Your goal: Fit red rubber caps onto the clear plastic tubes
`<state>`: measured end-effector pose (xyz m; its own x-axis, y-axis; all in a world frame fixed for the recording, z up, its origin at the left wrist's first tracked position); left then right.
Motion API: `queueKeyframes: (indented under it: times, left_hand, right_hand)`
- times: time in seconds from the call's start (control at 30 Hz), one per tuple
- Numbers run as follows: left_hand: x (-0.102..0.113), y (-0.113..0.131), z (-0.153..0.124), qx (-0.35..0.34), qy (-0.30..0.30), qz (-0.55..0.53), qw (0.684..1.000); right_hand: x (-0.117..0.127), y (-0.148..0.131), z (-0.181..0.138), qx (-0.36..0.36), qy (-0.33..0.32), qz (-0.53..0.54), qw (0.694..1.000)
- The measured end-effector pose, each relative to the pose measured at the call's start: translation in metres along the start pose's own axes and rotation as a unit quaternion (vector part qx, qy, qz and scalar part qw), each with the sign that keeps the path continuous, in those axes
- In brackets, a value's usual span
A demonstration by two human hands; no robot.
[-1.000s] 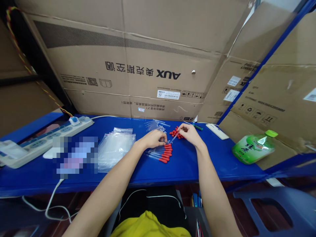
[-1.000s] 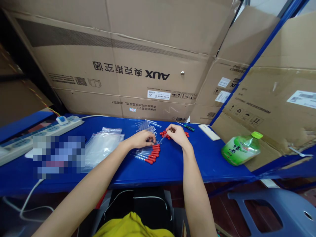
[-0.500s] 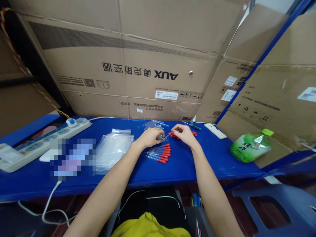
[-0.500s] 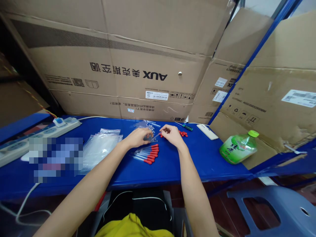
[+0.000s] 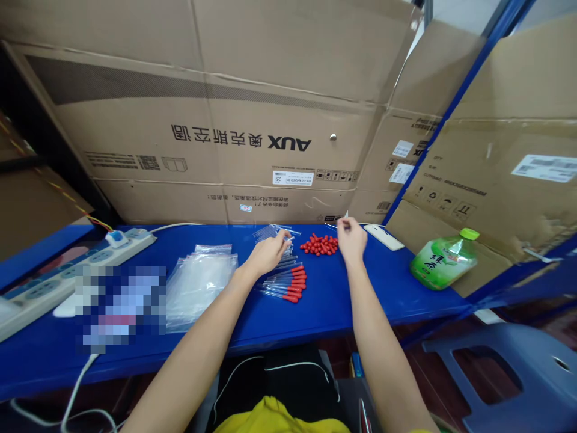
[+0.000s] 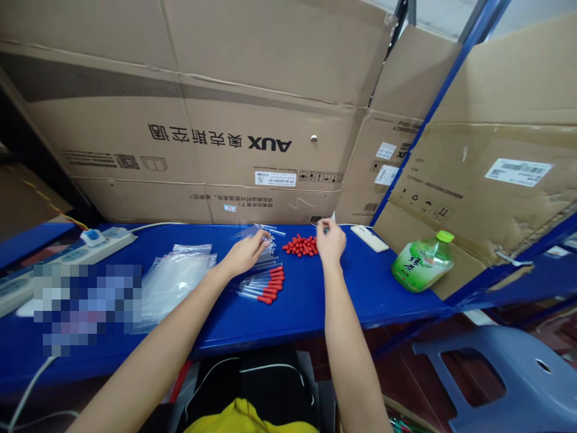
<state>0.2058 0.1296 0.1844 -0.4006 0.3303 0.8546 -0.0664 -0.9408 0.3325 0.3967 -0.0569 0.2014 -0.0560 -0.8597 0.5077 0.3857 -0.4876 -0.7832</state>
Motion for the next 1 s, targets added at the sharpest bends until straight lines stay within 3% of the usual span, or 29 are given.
queueKeyframes:
  times: [0.03,0.1,0.2,0.33,0.5,0.67,0.73,0.87,1.0]
  left_hand:
    - [0.001,-0.001,0.000,0.015,0.006,-0.001,1.000]
    - [0.003,-0.003,0.000,0.034,0.023,-0.009,0.999]
    - [0.003,-0.007,0.002,0.053,0.052,-0.040,0.996]
    - [0.001,-0.016,0.004,0.062,0.087,-0.128,0.986]
    - [0.003,-0.022,0.003,0.108,0.145,-0.264,0.947]
    - [0.004,-0.022,0.000,0.205,0.209,-0.478,0.829]
    - [0.005,-0.021,0.000,0.219,0.231,-0.511,0.798]
    - [0.006,-0.020,0.000,0.228,0.247,-0.526,0.781]
    - [0.005,-0.023,-0.002,0.242,0.262,-0.526,0.772]
  right_hand:
    - [0.008,0.014,0.007,-0.066,0.037,-0.042,0.996]
    - [0.015,0.042,0.017,-0.188,0.018,-0.117,0.975]
    - [0.012,0.065,0.020,-0.235,-0.029,-0.141,0.961]
    - [0.001,0.072,0.017,-0.244,-0.045,-0.149,0.957]
    - [0.000,0.070,0.015,-0.244,-0.006,-0.147,0.958]
    - [0.001,0.063,0.017,-0.219,0.035,-0.133,0.966]
    - [0.000,0.052,0.016,-0.175,0.067,-0.109,0.976]
    - [-0.011,0.025,0.007,-0.033,0.129,-0.060,0.989]
    - [-0.026,0.024,0.003,-0.016,0.085,-0.051,0.995]
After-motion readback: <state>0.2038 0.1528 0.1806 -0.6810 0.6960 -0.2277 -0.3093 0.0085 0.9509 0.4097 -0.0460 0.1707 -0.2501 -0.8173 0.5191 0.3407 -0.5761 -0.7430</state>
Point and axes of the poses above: each hand's wrist, its own z-axis towards the middle knuckle, its own x-axis out of the back of the hand, y = z × x, the point moved 4 cm from there along z, towards the middle knuckle, and after that the axes turned 11 degrees about -x, right-handed, at the moved point
